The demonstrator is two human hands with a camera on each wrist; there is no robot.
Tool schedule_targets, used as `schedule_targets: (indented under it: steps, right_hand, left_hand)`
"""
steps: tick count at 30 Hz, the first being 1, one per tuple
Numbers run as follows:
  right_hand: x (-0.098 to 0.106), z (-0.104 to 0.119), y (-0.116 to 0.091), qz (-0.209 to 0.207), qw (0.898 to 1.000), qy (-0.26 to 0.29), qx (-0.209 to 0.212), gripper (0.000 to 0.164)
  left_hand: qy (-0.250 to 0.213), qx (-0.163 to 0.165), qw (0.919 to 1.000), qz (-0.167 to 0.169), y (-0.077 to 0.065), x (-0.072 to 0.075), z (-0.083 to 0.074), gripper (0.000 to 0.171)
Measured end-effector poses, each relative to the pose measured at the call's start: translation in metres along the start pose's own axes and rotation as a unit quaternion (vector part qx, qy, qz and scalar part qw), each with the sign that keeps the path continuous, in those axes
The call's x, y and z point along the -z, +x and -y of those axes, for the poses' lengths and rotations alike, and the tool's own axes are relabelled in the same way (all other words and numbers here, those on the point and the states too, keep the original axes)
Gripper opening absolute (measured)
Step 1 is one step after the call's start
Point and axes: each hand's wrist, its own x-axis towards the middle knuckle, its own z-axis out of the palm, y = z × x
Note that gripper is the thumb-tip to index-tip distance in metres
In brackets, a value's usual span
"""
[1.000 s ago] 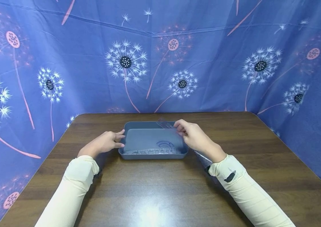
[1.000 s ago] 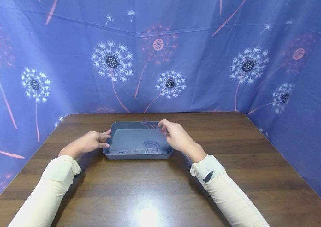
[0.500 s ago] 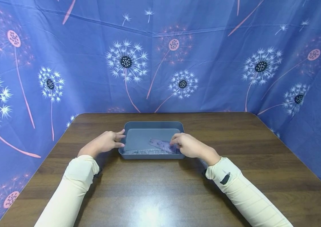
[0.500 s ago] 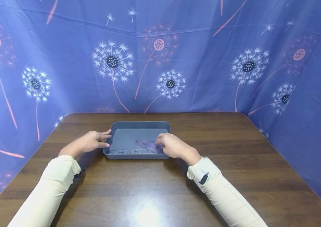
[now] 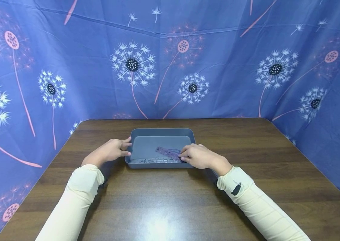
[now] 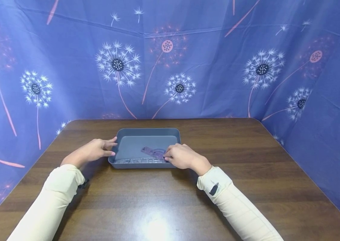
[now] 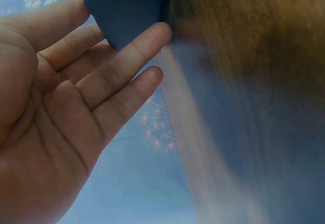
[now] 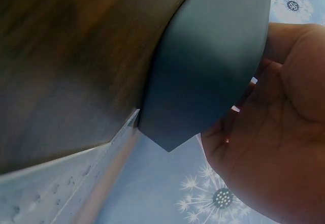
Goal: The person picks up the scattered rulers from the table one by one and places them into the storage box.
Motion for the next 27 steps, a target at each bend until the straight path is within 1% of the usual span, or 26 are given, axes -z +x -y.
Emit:
schedule_targets:
  steps: [3, 9, 13, 17, 21, 24, 27]
  right_hand:
    - [-0.001, 0.0, 0.001, 0.006, 1.0, 0.007, -0.008, 0.03]
    - [0.0, 0.002, 0.001, 0.038, 0.997, 0.033, -0.052, 0.053]
    - [0.0, 0.004, 0.001, 0.057, 0.996, 0.022, -0.06, 0.063]
    - [-0.002, 0.004, 0.001, 0.064, 0.996, 0.004, -0.06, 0.067]
    - [-0.001, 0.003, 0.001, 0.063, 0.996, 0.011, -0.055, 0.068]
    - [0.004, 0.001, 0.0, 0.052, 0.997, 0.035, -0.042, 0.066]
    - [0.011, -0.004, -0.001, 0.026, 0.997, 0.073, -0.026, 0.063]
  left_hand:
    - [-0.001, -0.002, 1.0, -0.001, -0.001, 0.0, 0.0, 0.051]
    - [-0.002, -0.003, 1.0, -0.003, -0.001, 0.0, 0.002, 0.05]
    - [0.003, -0.006, 0.9999, -0.008, 0.0, -0.001, 0.002, 0.05]
    - [0.005, -0.007, 0.9999, -0.009, 0.0, -0.002, 0.002, 0.049]
    - [0.003, -0.004, 1.0, -0.007, 0.0, -0.002, 0.002, 0.049]
    - [0.006, -0.006, 0.9999, -0.007, 0.0, -0.002, 0.001, 0.05]
    - [0.01, -0.006, 0.9999, -0.006, 0.001, -0.002, 0.001, 0.05]
